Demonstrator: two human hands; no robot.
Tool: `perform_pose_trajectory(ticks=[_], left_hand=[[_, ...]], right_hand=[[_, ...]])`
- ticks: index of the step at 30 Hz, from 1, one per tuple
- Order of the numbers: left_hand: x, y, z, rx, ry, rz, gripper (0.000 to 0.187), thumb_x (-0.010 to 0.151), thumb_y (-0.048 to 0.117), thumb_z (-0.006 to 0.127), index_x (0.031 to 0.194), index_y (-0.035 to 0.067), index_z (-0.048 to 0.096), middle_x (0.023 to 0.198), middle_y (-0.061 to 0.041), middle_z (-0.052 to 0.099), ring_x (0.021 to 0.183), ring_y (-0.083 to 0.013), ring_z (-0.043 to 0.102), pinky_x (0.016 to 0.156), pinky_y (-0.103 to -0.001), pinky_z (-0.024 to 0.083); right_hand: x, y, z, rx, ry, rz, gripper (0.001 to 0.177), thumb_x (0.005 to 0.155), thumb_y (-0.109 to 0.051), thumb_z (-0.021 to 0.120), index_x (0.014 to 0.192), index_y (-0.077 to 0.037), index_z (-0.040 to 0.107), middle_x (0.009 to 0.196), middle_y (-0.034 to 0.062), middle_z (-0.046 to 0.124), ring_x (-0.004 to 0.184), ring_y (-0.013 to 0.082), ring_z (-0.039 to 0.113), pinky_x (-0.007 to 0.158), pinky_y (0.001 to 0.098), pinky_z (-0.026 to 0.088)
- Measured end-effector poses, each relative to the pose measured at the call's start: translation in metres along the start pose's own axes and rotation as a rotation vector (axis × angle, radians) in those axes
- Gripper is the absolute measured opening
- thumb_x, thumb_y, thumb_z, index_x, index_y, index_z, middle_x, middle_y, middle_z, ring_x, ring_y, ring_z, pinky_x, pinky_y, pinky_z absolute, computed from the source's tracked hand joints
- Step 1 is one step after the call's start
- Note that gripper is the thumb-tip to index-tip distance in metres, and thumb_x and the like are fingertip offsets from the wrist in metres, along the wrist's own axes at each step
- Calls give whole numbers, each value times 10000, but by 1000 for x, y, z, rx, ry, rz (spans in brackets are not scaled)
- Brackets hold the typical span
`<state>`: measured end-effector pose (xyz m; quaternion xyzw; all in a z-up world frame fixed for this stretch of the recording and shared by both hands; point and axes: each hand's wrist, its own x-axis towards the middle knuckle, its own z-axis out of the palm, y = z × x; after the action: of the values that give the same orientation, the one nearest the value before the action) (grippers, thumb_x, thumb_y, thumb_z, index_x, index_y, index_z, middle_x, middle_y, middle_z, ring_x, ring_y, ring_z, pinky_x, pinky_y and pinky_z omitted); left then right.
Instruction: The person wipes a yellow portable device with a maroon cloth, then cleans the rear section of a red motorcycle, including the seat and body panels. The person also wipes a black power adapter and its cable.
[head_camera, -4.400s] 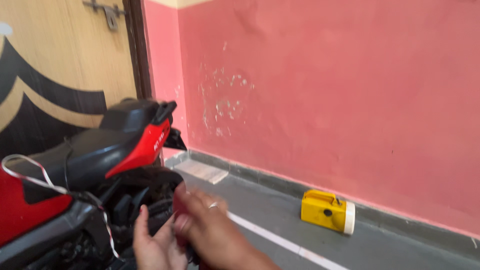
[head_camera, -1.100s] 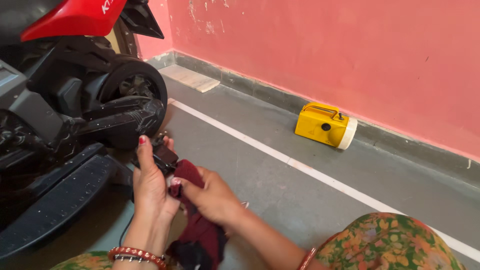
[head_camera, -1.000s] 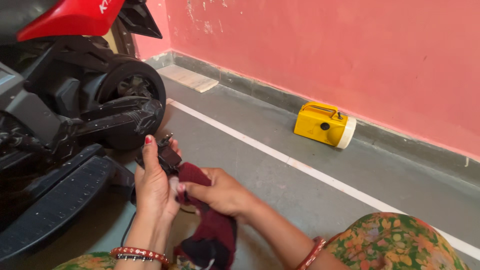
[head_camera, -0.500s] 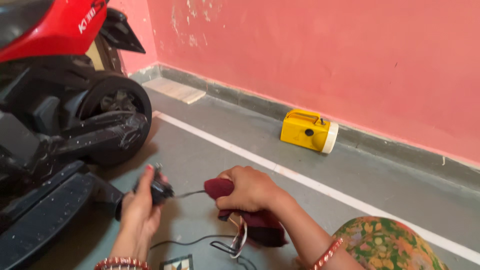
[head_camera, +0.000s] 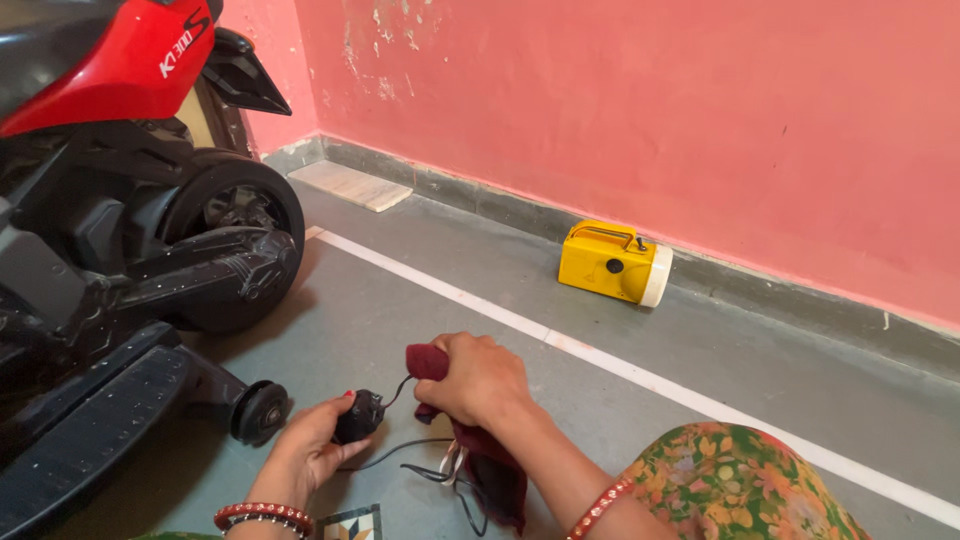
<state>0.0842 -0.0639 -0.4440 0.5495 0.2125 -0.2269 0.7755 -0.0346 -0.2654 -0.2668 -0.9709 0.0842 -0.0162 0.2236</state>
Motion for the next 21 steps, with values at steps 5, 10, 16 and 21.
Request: perform_pose_trajectory(ticks=[5, 10, 16, 21], left_hand=[[-1, 5, -11, 65, 18, -8, 374, 1027, 272, 580, 1300, 17, 577, 1275, -175, 672, 1147, -336, 657, 1070, -604, 456], [-30, 9, 0, 558, 71, 419, 488, 974, 280, 607, 1421, 85, 584, 1373, -81, 636, 1301, -231, 569, 1088, -469, 437], [-64, 8, 44, 754, -247, 784, 402, 1004, 325, 493, 1309, 105, 638, 1122, -54, 758, 1054, -175, 703, 932, -310, 523], [-75, 9, 51, 687, -343, 630, 326, 1061, 262, 496, 1278, 87, 666, 926, -108, 654, 812, -158, 570, 766, -335, 491]], right_hand=[[1, 0, 9, 44, -55, 3, 554, 687, -417, 746, 1197, -202, 727, 1057, 111, 762, 1033, 293, 713, 894, 424, 566], [0, 0, 11, 86, -25, -13, 553, 684, -415, 755, 1195, -206, 723, 1050, 109, 761, 1011, 295, 719, 884, 427, 566], [-1, -2, 3, 142, 31, -36, 487, 702, -395, 761, 1148, -203, 737, 997, 108, 773, 968, 301, 735, 867, 429, 568], [-7, -2, 5, 35, 20, -103, 479, 704, -348, 775, 1161, -216, 722, 979, 122, 766, 947, 322, 732, 852, 444, 568]])
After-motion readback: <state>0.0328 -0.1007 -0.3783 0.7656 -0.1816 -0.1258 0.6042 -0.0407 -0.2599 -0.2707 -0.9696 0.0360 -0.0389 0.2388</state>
